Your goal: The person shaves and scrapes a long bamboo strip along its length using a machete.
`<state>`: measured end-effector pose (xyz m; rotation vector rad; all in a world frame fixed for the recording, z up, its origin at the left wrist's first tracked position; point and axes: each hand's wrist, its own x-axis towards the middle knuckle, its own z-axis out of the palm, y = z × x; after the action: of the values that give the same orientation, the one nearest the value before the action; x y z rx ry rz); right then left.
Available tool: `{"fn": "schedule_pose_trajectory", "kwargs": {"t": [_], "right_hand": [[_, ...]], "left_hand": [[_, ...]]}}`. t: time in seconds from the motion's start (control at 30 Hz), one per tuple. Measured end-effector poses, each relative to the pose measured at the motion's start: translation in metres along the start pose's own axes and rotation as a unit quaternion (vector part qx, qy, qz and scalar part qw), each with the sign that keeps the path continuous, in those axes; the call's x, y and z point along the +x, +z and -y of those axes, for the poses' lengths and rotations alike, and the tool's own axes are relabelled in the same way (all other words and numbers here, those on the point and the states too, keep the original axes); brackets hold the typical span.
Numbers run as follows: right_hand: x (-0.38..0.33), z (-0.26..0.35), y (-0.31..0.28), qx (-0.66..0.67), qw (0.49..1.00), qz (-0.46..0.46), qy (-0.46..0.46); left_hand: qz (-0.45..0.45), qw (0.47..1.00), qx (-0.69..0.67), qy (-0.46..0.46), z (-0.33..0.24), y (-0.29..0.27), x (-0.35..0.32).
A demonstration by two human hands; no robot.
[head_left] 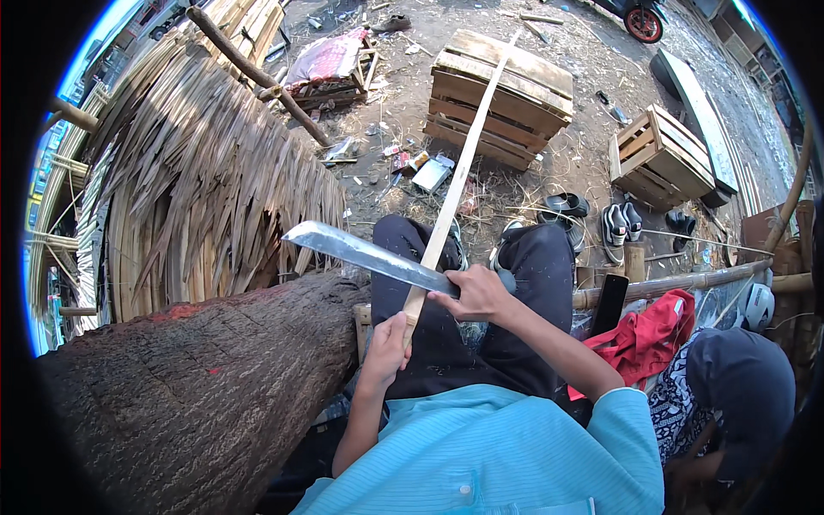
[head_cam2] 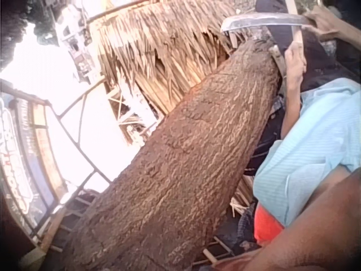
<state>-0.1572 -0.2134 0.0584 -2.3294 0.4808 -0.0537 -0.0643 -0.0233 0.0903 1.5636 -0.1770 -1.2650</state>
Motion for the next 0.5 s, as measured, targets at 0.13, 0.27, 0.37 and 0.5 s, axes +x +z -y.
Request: {"fn": "schedule_pose_trajectory", "kwargs": {"t": [0.13,0.27,0.37,0.5], "right_hand": [[0.062,-0.065,-0.045,0.083,0.973,-0.085,0.198],[0.071,-0.086,-0.053,0.108,0.959,-0.103,0.242],[0.044,-0.047,-0.040,0.075,0.981,-0.014,0.176],[-0.008,0.019,-0.020,0.123,0.982,0.111,0.093]], "left_hand": [[-0.007,1.000,0.026,-0.006,-0.007,0.008,-0.012],[0.001,1.000,0.004,-0.017,-0.002,0.019,-0.014],[0.006,1.000,-0.013,-0.019,0.000,0.018,-0.009],[0.012,1.000,-0.002,-0.021,-0.005,0.004,-0.006]]}}
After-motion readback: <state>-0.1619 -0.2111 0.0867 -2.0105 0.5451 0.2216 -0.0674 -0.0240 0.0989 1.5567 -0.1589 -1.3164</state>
